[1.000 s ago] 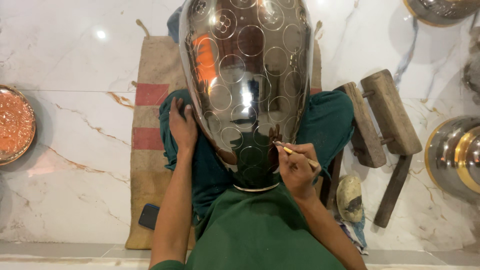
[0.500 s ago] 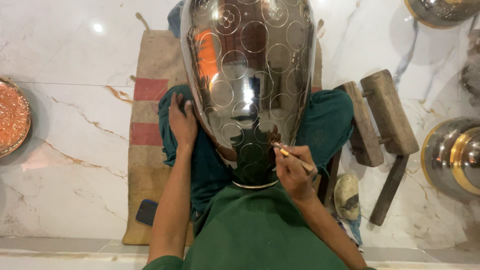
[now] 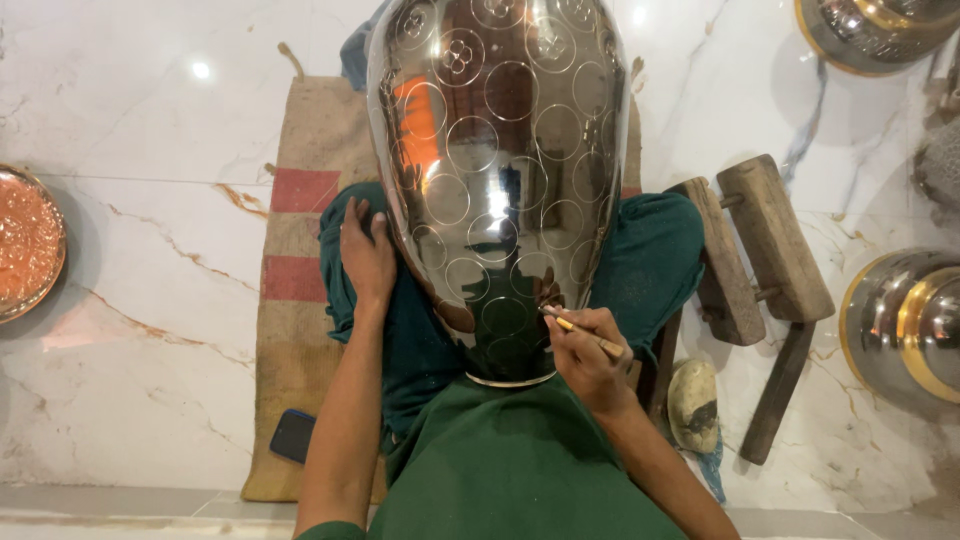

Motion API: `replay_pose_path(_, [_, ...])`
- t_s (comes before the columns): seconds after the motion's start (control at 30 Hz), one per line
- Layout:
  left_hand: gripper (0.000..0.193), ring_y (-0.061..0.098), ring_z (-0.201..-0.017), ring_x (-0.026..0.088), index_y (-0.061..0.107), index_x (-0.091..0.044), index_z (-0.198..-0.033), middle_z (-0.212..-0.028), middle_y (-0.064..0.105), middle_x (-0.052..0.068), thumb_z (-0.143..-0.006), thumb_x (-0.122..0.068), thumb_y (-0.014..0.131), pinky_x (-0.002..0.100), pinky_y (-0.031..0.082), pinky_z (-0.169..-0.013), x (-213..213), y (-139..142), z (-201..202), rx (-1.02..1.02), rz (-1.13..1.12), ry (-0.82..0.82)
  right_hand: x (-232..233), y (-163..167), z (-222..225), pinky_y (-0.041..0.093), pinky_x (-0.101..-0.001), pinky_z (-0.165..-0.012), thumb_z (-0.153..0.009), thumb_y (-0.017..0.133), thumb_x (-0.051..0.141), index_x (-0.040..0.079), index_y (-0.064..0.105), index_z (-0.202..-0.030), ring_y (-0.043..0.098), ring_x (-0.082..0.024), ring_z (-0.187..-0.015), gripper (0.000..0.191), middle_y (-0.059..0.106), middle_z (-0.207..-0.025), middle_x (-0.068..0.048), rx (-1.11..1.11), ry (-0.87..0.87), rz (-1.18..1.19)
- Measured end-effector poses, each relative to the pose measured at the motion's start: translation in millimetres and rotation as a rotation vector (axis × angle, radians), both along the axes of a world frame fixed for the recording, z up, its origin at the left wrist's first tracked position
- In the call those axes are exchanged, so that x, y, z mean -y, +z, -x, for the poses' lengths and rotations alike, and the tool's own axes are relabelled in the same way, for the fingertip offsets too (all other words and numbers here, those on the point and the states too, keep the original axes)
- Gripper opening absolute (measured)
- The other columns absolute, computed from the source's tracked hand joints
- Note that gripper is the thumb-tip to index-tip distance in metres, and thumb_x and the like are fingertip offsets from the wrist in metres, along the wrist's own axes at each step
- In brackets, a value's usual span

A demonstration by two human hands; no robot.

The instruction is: The person sits cross-legged on a mat and uses a small chisel and hammer to engrave circular patterns onto a large silver metal vase. They repeatedly position the chisel and strike it with the hammer to create indentations across the vase surface.

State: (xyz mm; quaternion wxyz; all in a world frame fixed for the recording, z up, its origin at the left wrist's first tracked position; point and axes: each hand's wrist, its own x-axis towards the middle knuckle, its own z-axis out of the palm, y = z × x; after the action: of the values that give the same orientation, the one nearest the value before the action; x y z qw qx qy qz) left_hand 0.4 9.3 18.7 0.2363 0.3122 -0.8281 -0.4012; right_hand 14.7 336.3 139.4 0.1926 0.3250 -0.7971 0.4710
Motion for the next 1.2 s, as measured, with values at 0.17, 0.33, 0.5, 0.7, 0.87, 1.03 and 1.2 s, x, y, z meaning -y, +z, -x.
replay_pose_path(0.17, [0.051, 0.060, -0.129, 0.035, 0.047, 0.008, -0.146, -0.136, 0.066, 0.022, -0.101, -0.015, 0.060, 0.042, 0.040, -0.113, 1, 0, 0, -0.006, -0.012, 0.000, -18, -13, 10, 0.058, -0.0288, -0.072, -0.092, 0.075, -0.008, 0.006, 0.053, -0.089, 0.066, -0.017, -0.088, 0.026, 0.061, -0.097, -0.008, 0.401, -0.044, 0.311])
replay_pose_path(0.33, [0.053, 0.056, -0.142, 0.031, 0.046, 0.005, -0.150, -0.150, 0.058, 0.020, -0.106, -0.022, 0.055, 0.041, 0.041, -0.120, 0, -7, -6, -0.351, -0.356, 0.003, -54, -40, 63, 0.065, -0.0372, -0.093, -0.099, 0.068, -0.004, 0.011, 0.053, -0.101, 0.070, -0.019, -0.094, 0.022, 0.066, -0.099, -0.005, 0.682, -0.146, 1.039])
replay_pose_path(0.5, [0.074, 0.041, -0.149, 0.029, 0.033, -0.002, -0.156, -0.161, 0.041, 0.015, -0.103, -0.051, 0.048, 0.041, 0.033, -0.120, -5, -17, -9, -0.420, -1.057, -0.108, -61, -95, 133, 0.065, -0.0357, -0.094, -0.102, 0.068, 0.001, 0.010, 0.058, -0.099, 0.072, -0.020, -0.093, 0.013, 0.068, -0.096, -0.008, 0.870, -0.098, 1.506])
replay_pose_path(0.7, [0.092, 0.053, -0.124, 0.028, 0.050, -0.002, -0.153, -0.139, 0.059, 0.017, -0.100, -0.074, 0.029, 0.040, 0.041, -0.109, -11, 4, -3, -0.181, -1.266, -0.291, -40, -132, 140, 0.060, -0.0268, -0.078, -0.103, 0.068, 0.008, 0.008, 0.062, -0.098, 0.065, -0.014, -0.084, 0.008, 0.068, -0.101, -0.009, 1.012, 0.029, 1.767])
replay_pose_path(0.87, [0.086, 0.063, -0.119, 0.023, 0.055, -0.002, -0.144, -0.133, 0.066, 0.013, -0.097, -0.072, 0.035, 0.038, 0.049, -0.104, -30, 41, 14, -0.174, -1.260, -0.198, -38, -126, 142, 0.055, -0.0223, -0.071, -0.105, 0.066, 0.010, 0.005, 0.061, -0.102, 0.059, -0.011, -0.082, 0.008, 0.064, -0.104, -0.009, 0.997, 0.082, 1.776])
replay_pose_path(1.03, [0.088, 0.061, -0.117, 0.026, 0.058, -0.003, -0.141, -0.132, 0.064, 0.017, -0.094, -0.073, 0.036, 0.039, 0.049, -0.102, -40, 84, 20, -0.064, -1.195, -0.094, -41, -118, 140, 0.053, -0.0219, -0.071, -0.108, 0.065, 0.012, -0.003, 0.060, -0.111, 0.058, -0.012, -0.082, 0.016, 0.058, -0.095, -0.006, 1.074, 0.291, 1.925])
replay_pose_path(1.2, [0.095, 0.055, -0.132, 0.027, 0.048, 0.000, -0.149, -0.144, 0.059, 0.018, -0.091, -0.075, 0.037, 0.037, 0.040, -0.109, -51, 114, 10, 0.090, -0.946, -0.050, -43, -129, 135, 0.054, -0.0215, -0.072, -0.108, 0.066, 0.016, -0.001, 0.059, -0.111, 0.057, -0.010, -0.080, 0.019, 0.059, -0.092, -0.005, 1.129, 0.294, 1.930])
